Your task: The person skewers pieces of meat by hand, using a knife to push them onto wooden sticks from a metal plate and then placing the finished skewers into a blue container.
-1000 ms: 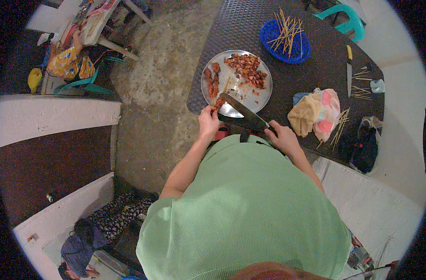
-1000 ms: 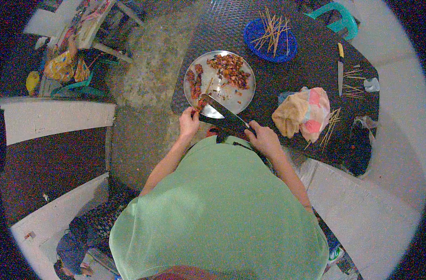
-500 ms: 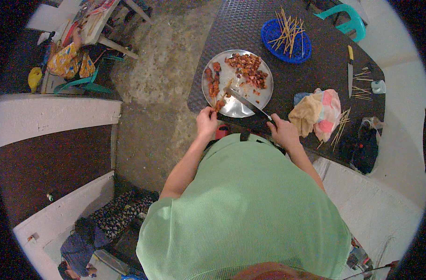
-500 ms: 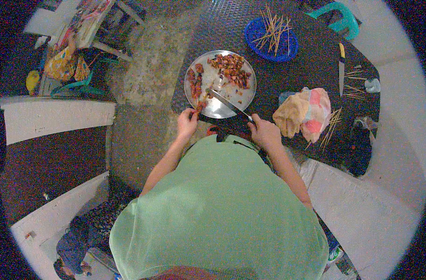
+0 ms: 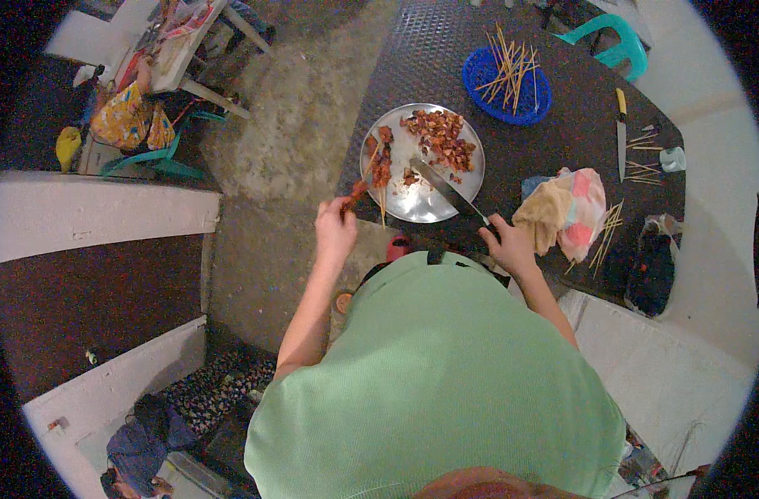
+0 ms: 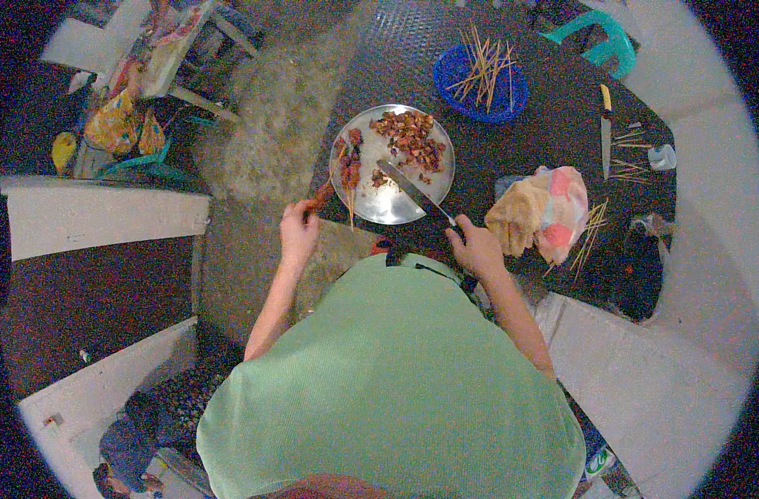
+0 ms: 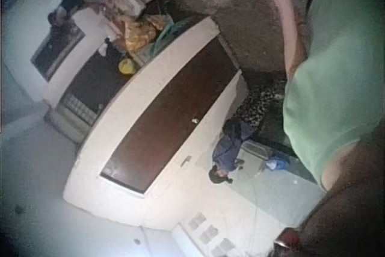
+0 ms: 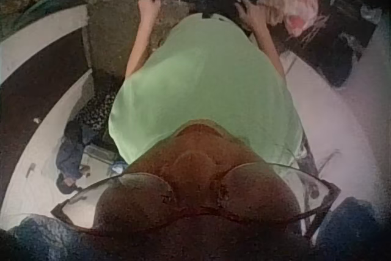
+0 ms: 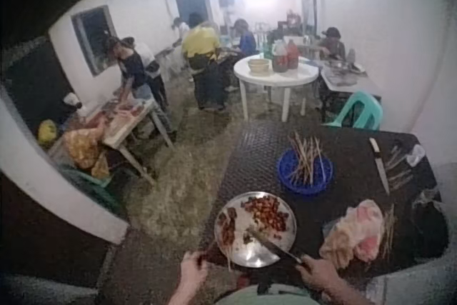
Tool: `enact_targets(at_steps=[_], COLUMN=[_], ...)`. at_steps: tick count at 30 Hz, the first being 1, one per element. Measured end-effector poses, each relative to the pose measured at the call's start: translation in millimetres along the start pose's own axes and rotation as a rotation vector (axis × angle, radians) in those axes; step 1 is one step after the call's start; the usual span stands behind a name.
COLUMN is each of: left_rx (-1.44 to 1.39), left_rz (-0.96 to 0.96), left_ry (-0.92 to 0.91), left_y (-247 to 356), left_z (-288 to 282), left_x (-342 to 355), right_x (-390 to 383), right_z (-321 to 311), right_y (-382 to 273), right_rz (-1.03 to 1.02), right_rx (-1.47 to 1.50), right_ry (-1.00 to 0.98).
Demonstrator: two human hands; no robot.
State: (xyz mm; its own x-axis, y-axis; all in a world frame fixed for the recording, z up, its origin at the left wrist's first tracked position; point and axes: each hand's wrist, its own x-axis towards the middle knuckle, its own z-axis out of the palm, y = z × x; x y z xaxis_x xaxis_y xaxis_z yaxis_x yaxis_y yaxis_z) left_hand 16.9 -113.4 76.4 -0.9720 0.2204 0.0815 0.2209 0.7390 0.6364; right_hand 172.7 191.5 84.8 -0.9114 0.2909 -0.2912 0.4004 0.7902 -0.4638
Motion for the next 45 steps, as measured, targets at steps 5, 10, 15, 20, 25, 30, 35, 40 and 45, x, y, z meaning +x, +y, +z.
enact_targets(at_steps=[5, 10, 15, 20, 25, 30, 35, 40, 45], left_rx=[0.002, 0.411, 0.124, 0.158, 0.077, -0.054, -0.093, -0.074, -0.078], left_rz=[0.033, 0.196, 0.415, 0.310, 0.206, 0.149, 0.146, 0.124, 0.143], left_ry=[0.095, 0.105, -0.150, -0.290, -0.272, -0.135, -0.093, -0.092, -0.113], left_y=[-0.2, 27.7, 27.9, 31.6, 27.0, 28.0, 24.4, 21.4, 28.7], left_z=[73.7, 77.4, 95.3, 119.0, 127.2, 128.7, 131.0, 133.5, 131.1], left_x=[28.1, 26.9, 38.9, 50.4, 51.6, 43.2, 38.4, 37.9, 35.9], right_x=[-3.1, -14.7, -22.5, -29.7, -28.5, -23.0, -23.2, -23.5, -21.1], right_z=[6.7, 4.2, 7.8, 7.9, 4.6, 10.2, 16.4, 18.7, 15.3], right_y=[16.5, 19.6, 19.9, 18.9, 9.0, -2.2, -7.3, -10.6, -23.1], right_rz=[-0.031, 0.031, 0.079, 0.047, 0.084, 0.088, 0.064, 0.034, 0.030], right_rx=[0.026, 0.084, 0.107, 0.114, 0.073, 0.043, 0.006, -0.045, -0.129], right_ry=[0.109, 0.063, 0.002, 0.003, -0.103, -0.168, -0.175, -0.167, -0.189])
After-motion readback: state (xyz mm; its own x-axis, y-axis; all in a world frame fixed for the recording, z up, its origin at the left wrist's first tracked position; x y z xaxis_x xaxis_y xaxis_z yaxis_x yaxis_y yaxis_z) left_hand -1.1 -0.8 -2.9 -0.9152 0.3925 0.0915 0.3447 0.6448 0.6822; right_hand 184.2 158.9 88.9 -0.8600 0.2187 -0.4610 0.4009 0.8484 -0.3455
